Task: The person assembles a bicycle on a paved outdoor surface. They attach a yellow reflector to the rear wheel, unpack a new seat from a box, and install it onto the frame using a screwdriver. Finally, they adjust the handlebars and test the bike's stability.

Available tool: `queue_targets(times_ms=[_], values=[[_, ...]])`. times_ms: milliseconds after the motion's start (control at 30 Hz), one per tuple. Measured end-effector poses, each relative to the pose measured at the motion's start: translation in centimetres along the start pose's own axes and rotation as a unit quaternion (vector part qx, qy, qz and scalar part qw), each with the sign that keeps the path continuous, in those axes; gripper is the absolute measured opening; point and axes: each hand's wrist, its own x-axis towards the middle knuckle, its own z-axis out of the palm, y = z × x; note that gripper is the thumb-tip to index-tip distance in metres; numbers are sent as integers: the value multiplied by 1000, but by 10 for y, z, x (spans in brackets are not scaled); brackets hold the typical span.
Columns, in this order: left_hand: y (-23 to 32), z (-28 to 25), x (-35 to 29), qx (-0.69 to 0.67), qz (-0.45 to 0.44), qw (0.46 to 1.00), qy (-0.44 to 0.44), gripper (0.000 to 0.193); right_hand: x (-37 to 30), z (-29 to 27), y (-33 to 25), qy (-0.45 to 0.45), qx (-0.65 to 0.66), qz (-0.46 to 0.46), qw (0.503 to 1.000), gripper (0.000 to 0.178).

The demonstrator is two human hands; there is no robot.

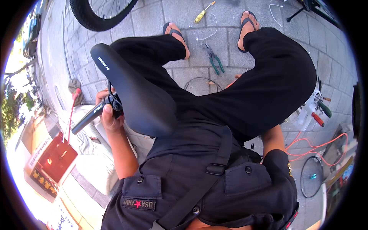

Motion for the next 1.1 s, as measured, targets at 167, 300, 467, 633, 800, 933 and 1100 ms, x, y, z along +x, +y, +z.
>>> queue_targets(times_ms=[167, 300, 467, 633, 800, 933, 1100], values=[[1, -36, -3, 2, -35, 999, 23, 62, 27, 13, -37, -36, -11, -4, 999, 40], [11, -40, -1, 35, -83, 996, 20, 62, 74, 16, -74, -45, -12, -18, 999, 40], [3, -55, 6, 44, -67, 997, 14, 63, 136, 27, -131, -8, 30, -23, 999, 41], [-1, -69, -2, -22, -90, 993, 73, 57, 211, 39, -198, 25, 81, -13, 996, 41], [4, -71, 5, -19, -117, 991, 62, 55, 256, 40, -233, 45, 112, 0, 993, 41], [16, -62, 25, -12, -124, 990, 69, 57, 276, 29, -238, 70, 131, 10, 989, 41], [4, -79, 30, -43, -144, 986, 71, 56, 282, 24, -246, 68, 137, 15, 988, 41]])
